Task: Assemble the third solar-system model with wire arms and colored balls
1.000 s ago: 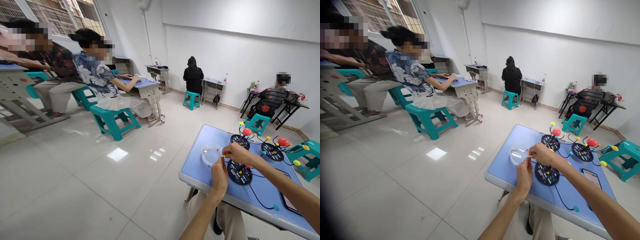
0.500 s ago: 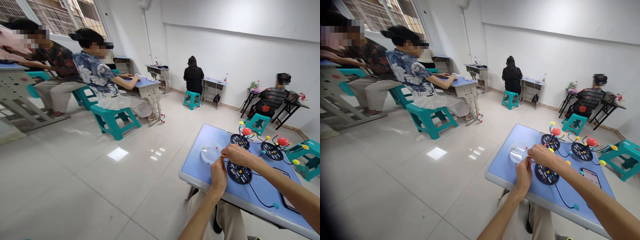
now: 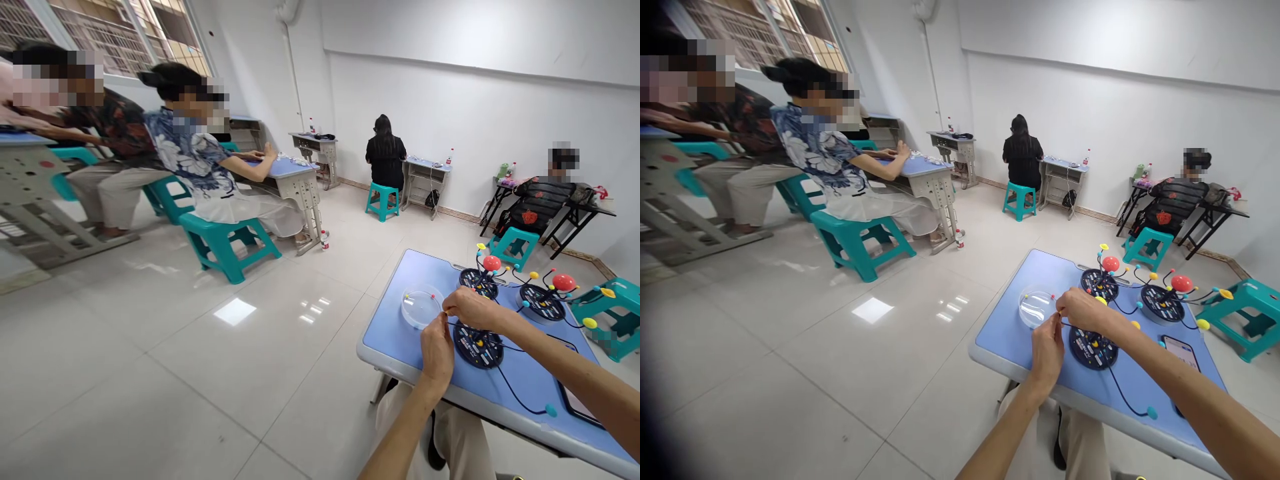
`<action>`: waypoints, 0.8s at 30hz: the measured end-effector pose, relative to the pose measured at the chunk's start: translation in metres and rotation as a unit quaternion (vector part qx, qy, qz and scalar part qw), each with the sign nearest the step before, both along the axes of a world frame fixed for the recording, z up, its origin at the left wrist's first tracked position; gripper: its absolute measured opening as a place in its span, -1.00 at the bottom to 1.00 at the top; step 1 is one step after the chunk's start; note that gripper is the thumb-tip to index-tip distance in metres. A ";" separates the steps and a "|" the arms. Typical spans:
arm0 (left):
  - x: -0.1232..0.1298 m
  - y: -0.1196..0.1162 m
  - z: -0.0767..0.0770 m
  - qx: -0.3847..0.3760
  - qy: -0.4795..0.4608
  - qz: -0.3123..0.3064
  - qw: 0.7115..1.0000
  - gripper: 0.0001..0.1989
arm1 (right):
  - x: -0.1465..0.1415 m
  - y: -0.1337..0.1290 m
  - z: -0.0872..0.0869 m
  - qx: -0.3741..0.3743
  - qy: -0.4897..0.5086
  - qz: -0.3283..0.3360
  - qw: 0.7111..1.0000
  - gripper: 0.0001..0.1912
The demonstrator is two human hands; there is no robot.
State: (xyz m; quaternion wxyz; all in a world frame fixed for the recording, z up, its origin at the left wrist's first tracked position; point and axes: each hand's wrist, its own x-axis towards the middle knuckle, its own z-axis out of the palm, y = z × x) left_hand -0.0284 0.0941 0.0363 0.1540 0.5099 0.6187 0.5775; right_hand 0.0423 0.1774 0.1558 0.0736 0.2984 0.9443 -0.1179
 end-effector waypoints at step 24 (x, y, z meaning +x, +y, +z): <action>0.000 0.000 0.000 -0.013 0.010 -0.006 1.000 -0.71 | 0.000 0.022 -0.005 -0.192 0.055 -0.095 0.975 -0.70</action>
